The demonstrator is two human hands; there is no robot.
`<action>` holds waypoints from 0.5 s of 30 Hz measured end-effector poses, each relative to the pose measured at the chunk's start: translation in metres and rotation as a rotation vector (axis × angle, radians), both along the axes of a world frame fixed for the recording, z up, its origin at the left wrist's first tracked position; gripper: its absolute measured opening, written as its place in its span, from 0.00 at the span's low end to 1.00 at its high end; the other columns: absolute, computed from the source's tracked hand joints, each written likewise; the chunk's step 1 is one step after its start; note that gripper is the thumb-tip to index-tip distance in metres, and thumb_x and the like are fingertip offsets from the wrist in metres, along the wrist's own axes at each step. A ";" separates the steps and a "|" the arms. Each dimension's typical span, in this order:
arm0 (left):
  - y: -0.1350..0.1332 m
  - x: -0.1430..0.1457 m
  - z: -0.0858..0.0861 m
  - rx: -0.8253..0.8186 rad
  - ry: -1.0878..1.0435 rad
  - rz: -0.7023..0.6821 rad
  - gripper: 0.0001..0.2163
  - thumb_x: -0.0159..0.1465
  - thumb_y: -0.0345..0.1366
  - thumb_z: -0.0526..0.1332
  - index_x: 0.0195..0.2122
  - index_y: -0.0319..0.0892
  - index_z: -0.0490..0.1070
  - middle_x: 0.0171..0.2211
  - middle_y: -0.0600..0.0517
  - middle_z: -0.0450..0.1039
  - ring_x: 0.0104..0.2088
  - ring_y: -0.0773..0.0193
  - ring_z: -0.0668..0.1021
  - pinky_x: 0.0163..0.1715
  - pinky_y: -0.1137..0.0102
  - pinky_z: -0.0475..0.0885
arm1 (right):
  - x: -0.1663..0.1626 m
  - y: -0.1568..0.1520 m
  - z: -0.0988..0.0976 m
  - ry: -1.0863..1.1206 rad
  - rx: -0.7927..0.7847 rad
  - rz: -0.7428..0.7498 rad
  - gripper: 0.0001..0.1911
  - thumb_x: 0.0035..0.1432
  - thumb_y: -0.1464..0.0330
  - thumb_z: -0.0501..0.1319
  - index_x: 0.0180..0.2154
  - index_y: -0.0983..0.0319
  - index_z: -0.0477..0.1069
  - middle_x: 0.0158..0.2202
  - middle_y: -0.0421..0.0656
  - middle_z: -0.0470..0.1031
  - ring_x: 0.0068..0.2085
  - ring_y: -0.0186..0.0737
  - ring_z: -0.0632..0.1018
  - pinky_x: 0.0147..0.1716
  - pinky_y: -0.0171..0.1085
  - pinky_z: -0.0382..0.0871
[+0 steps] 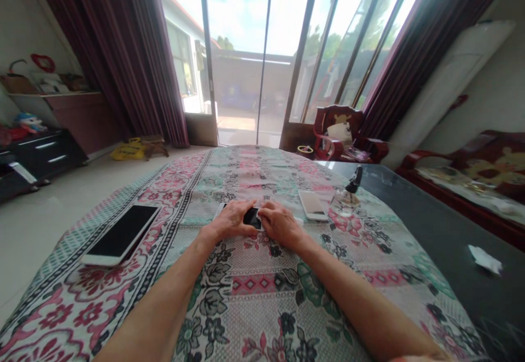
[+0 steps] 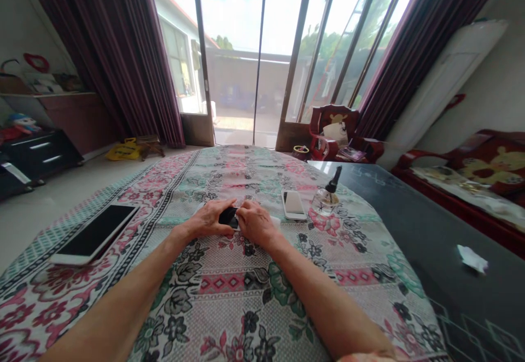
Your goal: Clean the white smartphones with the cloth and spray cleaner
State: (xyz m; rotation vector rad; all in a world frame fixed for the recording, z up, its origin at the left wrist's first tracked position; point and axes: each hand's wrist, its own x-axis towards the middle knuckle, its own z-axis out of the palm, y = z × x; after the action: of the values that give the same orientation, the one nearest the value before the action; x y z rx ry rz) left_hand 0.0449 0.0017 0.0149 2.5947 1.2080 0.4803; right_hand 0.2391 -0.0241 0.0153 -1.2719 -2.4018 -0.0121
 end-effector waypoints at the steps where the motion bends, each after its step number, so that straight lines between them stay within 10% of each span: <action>1: 0.000 0.000 0.001 0.002 0.002 -0.002 0.39 0.51 0.46 0.66 0.63 0.41 0.56 0.57 0.43 0.69 0.55 0.52 0.71 0.55 0.63 0.64 | 0.000 -0.002 -0.001 -0.003 0.007 0.005 0.10 0.62 0.72 0.54 0.35 0.61 0.75 0.37 0.44 0.72 0.41 0.37 0.71 0.43 0.35 0.63; 15: 0.002 -0.002 -0.003 0.003 -0.020 -0.009 0.39 0.51 0.46 0.67 0.62 0.40 0.57 0.58 0.43 0.67 0.56 0.52 0.71 0.57 0.63 0.62 | -0.001 0.012 -0.001 0.078 -0.058 -0.041 0.11 0.62 0.71 0.55 0.37 0.61 0.76 0.39 0.44 0.73 0.42 0.36 0.73 0.44 0.33 0.63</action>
State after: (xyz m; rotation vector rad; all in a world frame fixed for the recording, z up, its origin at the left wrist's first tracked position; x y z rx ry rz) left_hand 0.0429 0.0041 0.0124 2.5900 1.1897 0.5055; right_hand 0.2377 -0.0124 0.0146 -1.3220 -2.3252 0.0940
